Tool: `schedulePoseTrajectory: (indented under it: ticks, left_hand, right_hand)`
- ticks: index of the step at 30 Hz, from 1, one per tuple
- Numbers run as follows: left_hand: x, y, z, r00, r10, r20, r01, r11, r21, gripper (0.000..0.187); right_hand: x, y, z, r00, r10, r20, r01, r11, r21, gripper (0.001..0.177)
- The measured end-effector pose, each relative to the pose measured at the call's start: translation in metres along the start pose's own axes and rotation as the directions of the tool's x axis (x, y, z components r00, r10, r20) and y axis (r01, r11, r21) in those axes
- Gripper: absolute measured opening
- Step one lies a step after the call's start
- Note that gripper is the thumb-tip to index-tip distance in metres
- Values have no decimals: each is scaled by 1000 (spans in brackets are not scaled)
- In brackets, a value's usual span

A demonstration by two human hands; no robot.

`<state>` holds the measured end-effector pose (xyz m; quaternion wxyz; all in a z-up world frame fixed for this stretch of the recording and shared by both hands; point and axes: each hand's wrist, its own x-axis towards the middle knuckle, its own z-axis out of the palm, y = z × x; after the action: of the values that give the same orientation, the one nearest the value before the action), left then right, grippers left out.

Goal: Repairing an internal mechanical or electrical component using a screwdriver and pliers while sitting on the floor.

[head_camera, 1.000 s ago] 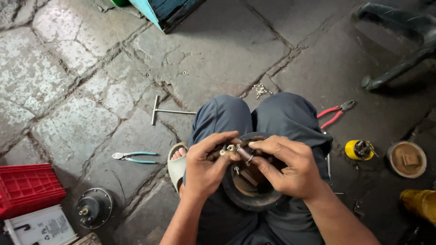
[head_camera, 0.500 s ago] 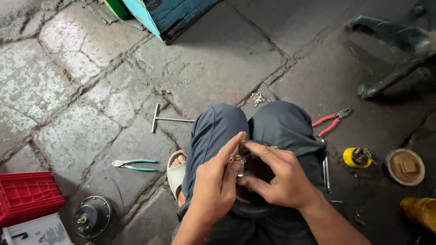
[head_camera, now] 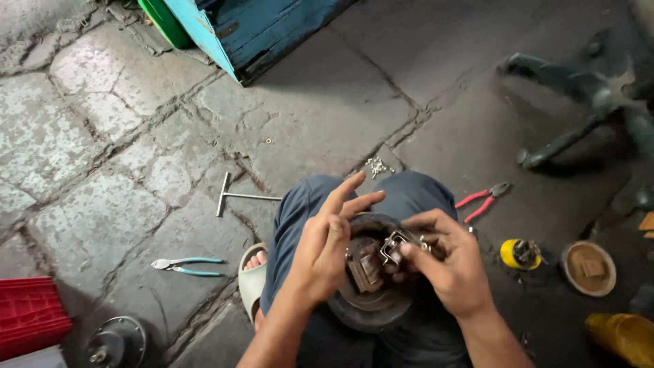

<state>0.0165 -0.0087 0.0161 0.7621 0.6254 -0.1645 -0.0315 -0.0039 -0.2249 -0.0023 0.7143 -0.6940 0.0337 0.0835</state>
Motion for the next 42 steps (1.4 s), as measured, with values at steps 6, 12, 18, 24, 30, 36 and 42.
schedulePoseTrajectory:
  ticks: [6,12,18,24,30,36,42]
  left_hand:
    - [-7,0,6,935,182,-305,45,791,611,22]
    - [-29,23,36,934,270,-234,18,618,786,16]
    - [-34,13,35,932,248,-263,31,670,742,27]
    - [-34,6,35,920,273,-281,-7,729,684,13]
    - [-47,-24,21,741,-110,-663,62,993,-95,29]
    - [-55,-34,17,747,-68,-661,50,998,-47,29]
    - [-52,-33,20,770,71,-634,10,992,123,28]
  right_hand:
    - [0,-11,6,989,143,-28,-135,970,202,40]
    - [-1,-5,5,989,150,7,-148,963,223,43]
    - [-3,-8,-1,994,70,88,-93,951,294,48]
    - [-7,-14,3,988,135,72,-145,976,164,48]
    - [-17,8,-5,998,-12,-63,19,992,123,45]
    - [-21,-21,6,954,-299,-20,255,848,-465,26]
    - [-30,-31,-2,985,-175,-7,138,797,-588,29]
